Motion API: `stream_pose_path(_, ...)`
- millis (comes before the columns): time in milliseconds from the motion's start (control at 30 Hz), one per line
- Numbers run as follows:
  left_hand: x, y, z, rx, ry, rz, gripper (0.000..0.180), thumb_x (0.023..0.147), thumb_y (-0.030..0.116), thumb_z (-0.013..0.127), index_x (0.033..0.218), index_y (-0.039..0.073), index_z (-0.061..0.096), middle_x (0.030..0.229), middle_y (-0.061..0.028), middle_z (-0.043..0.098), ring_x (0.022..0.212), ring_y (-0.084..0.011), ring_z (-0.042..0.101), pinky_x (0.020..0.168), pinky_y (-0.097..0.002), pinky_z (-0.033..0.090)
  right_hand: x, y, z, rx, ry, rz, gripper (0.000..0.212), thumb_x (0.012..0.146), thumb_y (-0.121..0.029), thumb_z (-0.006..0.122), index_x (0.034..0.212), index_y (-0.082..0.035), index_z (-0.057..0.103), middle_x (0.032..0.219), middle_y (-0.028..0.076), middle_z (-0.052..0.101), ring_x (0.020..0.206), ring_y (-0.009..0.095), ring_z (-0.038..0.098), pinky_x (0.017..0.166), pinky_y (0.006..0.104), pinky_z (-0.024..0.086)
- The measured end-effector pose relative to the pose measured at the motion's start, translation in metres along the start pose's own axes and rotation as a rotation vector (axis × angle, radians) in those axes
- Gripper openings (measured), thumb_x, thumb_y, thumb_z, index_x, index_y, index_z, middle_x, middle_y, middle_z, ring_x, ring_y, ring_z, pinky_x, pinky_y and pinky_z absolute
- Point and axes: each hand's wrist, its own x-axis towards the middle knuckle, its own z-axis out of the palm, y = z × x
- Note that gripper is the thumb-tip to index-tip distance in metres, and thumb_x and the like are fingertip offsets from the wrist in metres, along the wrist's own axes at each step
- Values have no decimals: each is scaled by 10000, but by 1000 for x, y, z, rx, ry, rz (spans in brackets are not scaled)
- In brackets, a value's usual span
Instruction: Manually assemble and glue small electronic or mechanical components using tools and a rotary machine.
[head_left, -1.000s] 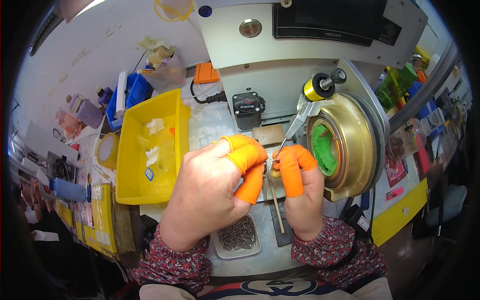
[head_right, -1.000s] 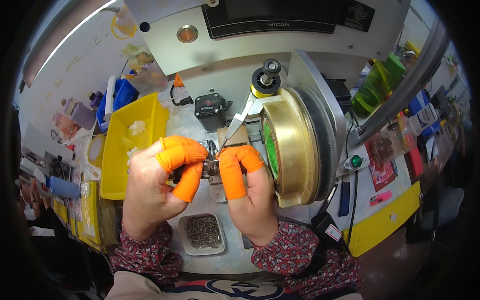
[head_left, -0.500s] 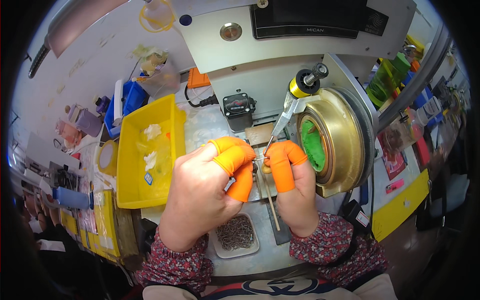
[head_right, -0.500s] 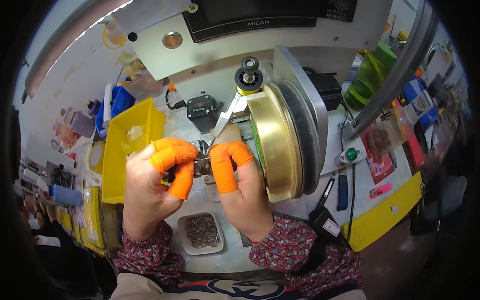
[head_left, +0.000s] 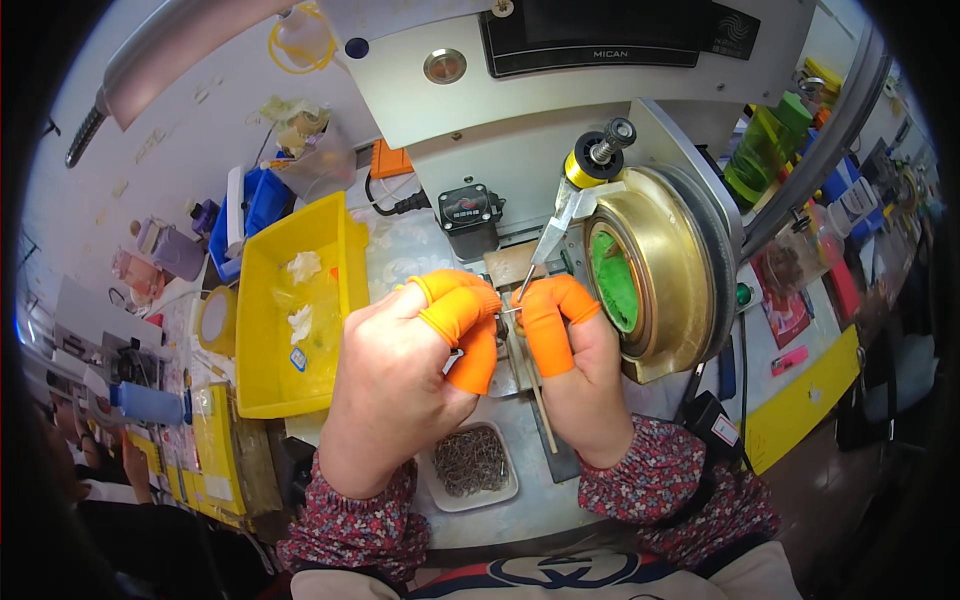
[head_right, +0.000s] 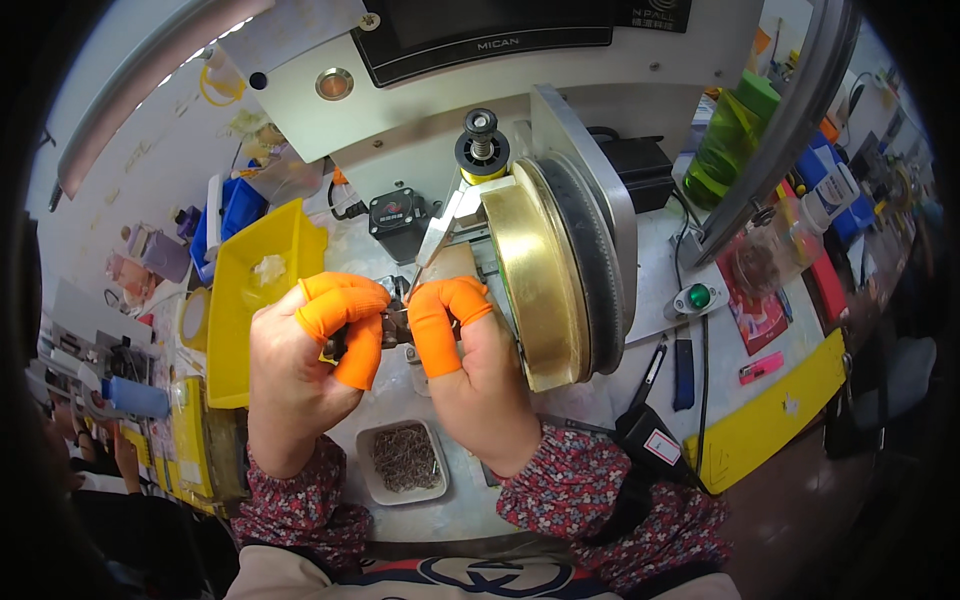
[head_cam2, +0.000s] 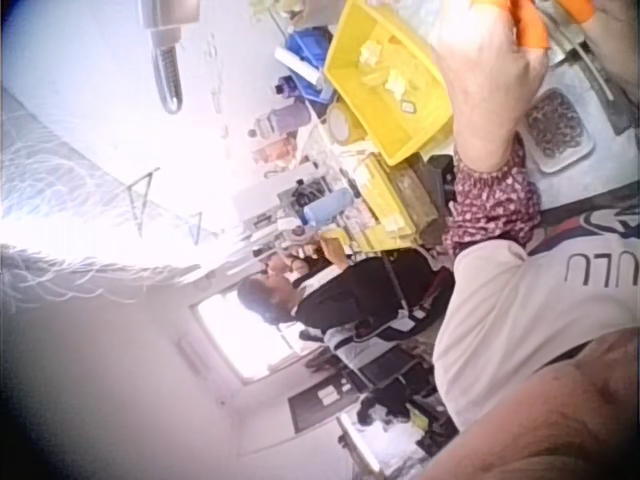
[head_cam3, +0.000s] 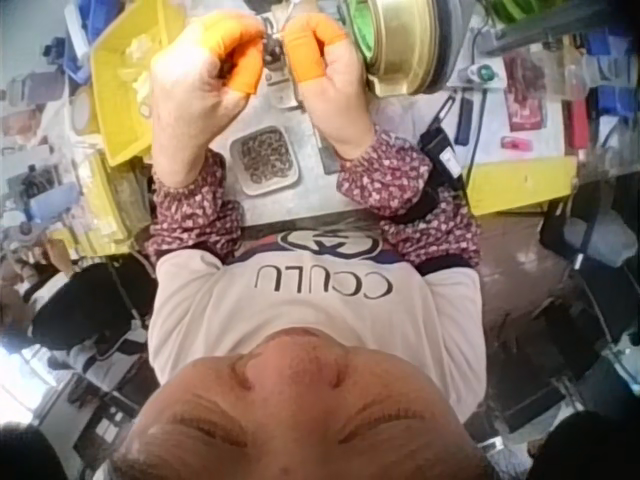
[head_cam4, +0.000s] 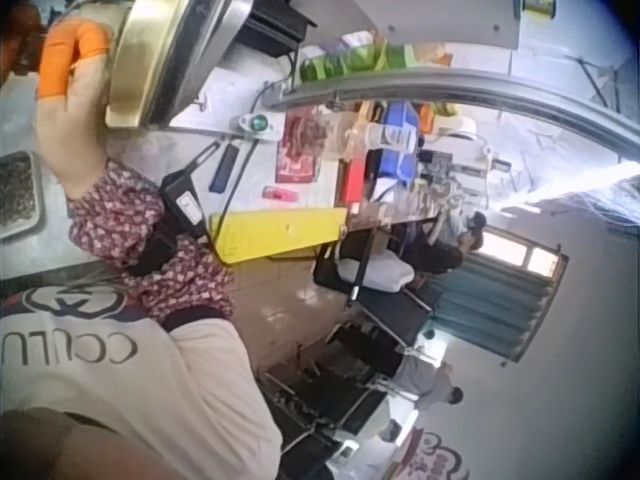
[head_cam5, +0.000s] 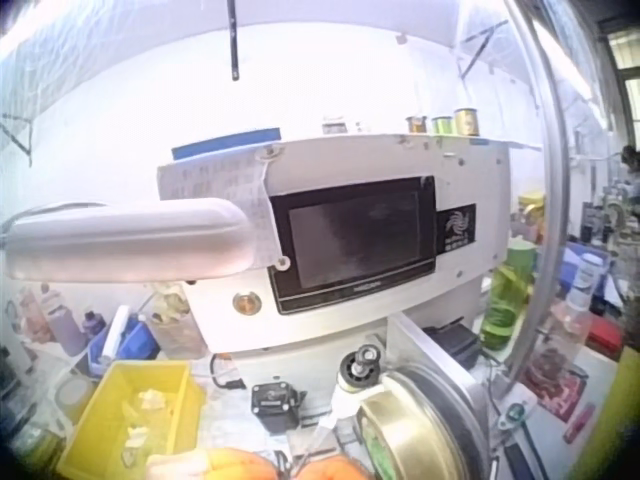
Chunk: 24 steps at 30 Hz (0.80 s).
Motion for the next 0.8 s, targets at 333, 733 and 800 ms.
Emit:
stream_pose_path(333, -1, -5, 3, 1, 5, 41, 184, 618, 13, 617, 799, 18, 587, 786, -112, 593, 675, -260, 582, 588, -321, 476, 13, 5, 4, -377, -302, -35, 719, 671, -176, 668, 1228, 57, 277, 1123, 267, 411, 1090, 378, 404, 904, 420, 331)
stream_pose_path(733, -10, 1, -8, 28, 63, 7, 285, 715, 41, 607, 994, 0, 567, 938, -134, 583, 876, -220, 565, 799, -292, 417, 11, 7, 13, -712, -126, -193, 700, 652, -245, 682, 1195, 9, 322, 1108, 204, 418, 1053, 351, 409, 871, 421, 322)
stream_pose_path(800, -20, 4, -23, 75, 157, 19, 316, 711, 56, 623, 1013, -2, 547, 984, -138, 566, 858, -242, 564, 771, -307, 434, -6, -3, 7, -706, -157, -202, 750, 668, -244, 676, 1234, 29, 267, 1152, 224, 383, 1086, 365, 380, 909, 418, 303)
